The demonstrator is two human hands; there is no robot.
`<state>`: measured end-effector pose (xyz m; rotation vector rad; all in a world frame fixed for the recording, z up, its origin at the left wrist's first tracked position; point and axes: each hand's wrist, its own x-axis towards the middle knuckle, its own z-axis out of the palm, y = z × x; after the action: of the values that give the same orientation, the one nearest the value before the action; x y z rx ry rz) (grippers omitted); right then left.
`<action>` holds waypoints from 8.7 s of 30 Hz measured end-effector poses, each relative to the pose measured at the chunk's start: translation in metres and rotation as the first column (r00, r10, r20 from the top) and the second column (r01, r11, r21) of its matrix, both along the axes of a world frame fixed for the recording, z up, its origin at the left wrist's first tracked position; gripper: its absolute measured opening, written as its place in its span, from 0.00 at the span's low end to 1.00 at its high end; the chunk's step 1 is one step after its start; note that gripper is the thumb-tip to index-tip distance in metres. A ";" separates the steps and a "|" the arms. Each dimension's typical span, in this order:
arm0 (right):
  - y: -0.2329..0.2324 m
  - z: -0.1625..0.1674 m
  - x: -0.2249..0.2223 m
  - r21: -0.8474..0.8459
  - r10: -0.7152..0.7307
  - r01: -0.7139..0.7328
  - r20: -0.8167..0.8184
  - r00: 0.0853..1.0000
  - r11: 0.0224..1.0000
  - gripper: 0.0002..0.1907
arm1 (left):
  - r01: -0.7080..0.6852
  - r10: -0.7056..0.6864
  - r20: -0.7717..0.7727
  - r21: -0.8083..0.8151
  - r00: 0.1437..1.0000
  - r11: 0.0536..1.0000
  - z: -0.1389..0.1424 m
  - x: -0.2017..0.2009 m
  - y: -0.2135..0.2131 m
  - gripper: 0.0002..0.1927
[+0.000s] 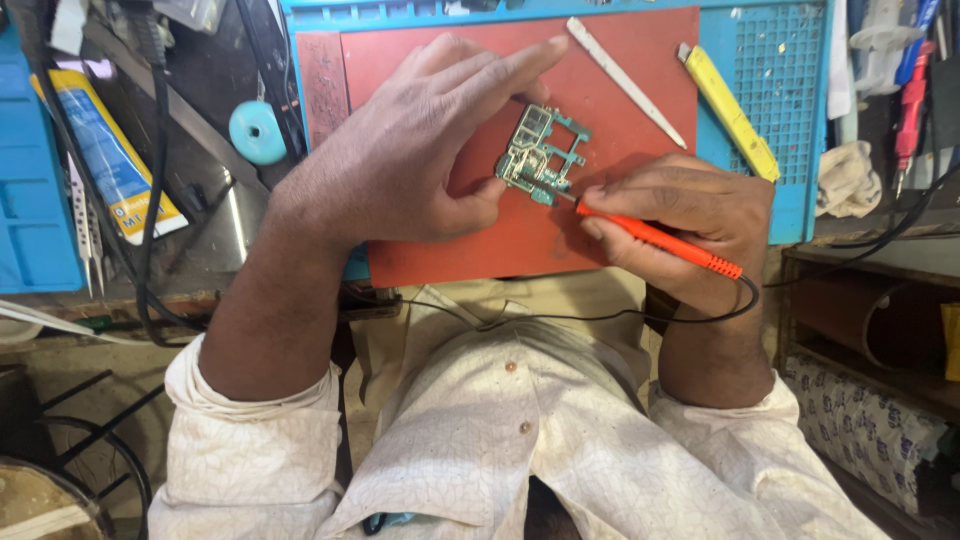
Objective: The person uses a soldering iron to apply heat to multiple points on a small green circuit board. They hold the board steady with the left hand while moving the soldering iron with the right hand across various solder joints.
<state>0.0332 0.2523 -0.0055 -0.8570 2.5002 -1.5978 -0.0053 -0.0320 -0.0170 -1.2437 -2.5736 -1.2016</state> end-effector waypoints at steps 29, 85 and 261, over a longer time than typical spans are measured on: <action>0.003 -0.011 -0.001 -0.024 -0.007 0.005 -0.071 0.997 1.000 0.11 | -0.010 0.010 0.020 -0.002 1.000 1.000 0.004 -0.001 0.001 0.47; 0.008 -0.010 0.000 -0.010 -0.063 0.063 -0.035 0.997 0.998 0.12 | -0.011 0.011 -0.009 -0.007 1.000 1.000 -0.003 -0.001 0.001 0.48; 0.008 -0.001 0.012 -0.006 -0.305 0.305 -0.078 0.949 0.952 0.09 | -0.112 0.109 -0.117 -0.020 0.987 0.994 0.008 -0.002 0.010 0.48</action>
<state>0.0450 0.2605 -0.0065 -0.5612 2.8054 -1.6654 -0.0069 -0.0224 -0.0091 -1.1233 -2.5453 -1.0467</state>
